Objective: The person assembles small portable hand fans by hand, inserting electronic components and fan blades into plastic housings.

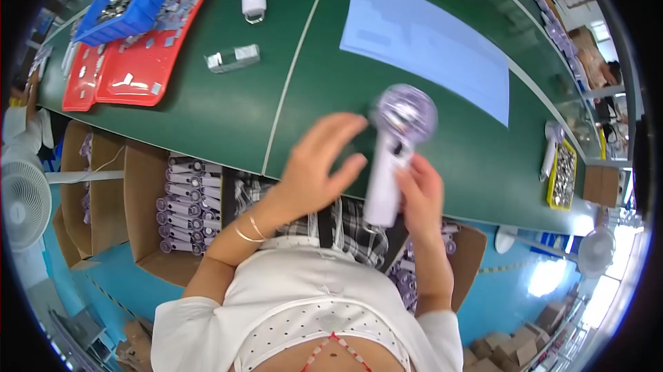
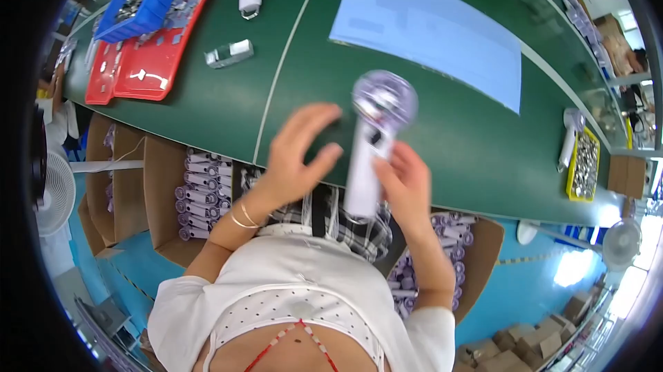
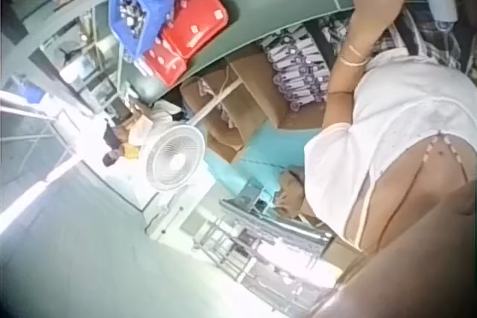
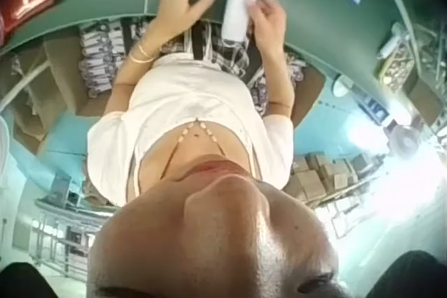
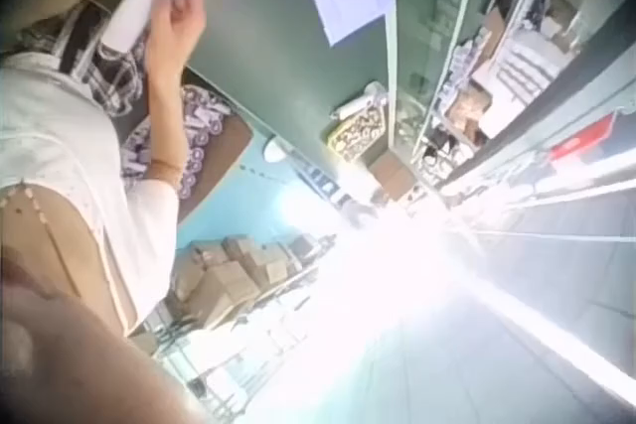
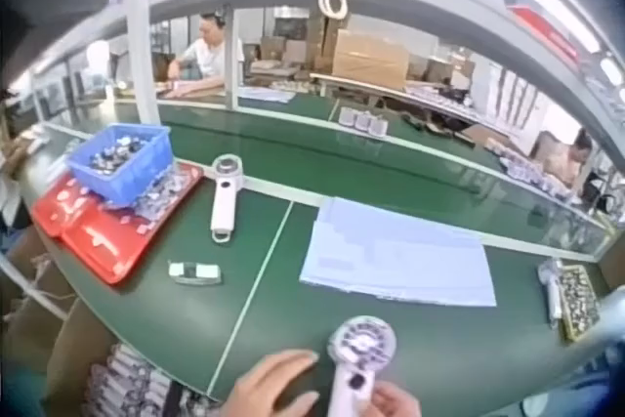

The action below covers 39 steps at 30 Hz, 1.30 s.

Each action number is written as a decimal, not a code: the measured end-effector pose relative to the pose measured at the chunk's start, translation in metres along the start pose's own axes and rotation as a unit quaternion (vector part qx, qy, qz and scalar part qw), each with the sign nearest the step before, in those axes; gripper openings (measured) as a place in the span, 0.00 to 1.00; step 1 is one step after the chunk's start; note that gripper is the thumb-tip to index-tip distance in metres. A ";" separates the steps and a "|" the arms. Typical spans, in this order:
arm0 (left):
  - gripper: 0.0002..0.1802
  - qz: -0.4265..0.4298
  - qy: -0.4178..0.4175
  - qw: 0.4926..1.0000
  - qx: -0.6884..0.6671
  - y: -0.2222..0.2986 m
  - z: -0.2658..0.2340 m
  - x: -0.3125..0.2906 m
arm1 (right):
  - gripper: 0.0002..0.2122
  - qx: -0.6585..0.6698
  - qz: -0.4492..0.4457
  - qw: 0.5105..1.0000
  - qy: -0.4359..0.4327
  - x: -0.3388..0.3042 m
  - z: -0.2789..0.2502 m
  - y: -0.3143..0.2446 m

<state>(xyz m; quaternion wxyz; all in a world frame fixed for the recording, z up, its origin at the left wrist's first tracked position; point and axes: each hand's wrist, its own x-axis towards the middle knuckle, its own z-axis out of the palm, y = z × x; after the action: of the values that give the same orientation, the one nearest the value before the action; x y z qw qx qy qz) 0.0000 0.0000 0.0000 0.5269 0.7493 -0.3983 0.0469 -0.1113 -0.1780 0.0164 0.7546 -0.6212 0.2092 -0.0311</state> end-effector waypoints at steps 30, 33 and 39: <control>0.14 0.241 0.050 0.952 0.182 -0.024 -0.011 0.036 | 0.16 -0.491 -0.541 0.671 -0.127 0.121 0.004 -0.042; 0.13 0.239 0.024 0.955 0.175 -0.023 -0.013 0.031 | 0.16 -0.487 -0.546 0.670 -0.128 0.123 0.008 -0.042; 0.11 0.229 0.023 0.966 0.121 -0.031 -0.005 0.028 | 0.14 -0.493 -0.492 0.702 -0.148 0.122 0.003 -0.035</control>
<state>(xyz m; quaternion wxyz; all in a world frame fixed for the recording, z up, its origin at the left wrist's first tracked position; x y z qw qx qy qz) 0.0407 -0.0072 -0.0073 0.4167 0.6953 -0.5383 0.2308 0.0086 -0.2205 0.0160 0.2386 -0.9158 -0.2556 -0.1977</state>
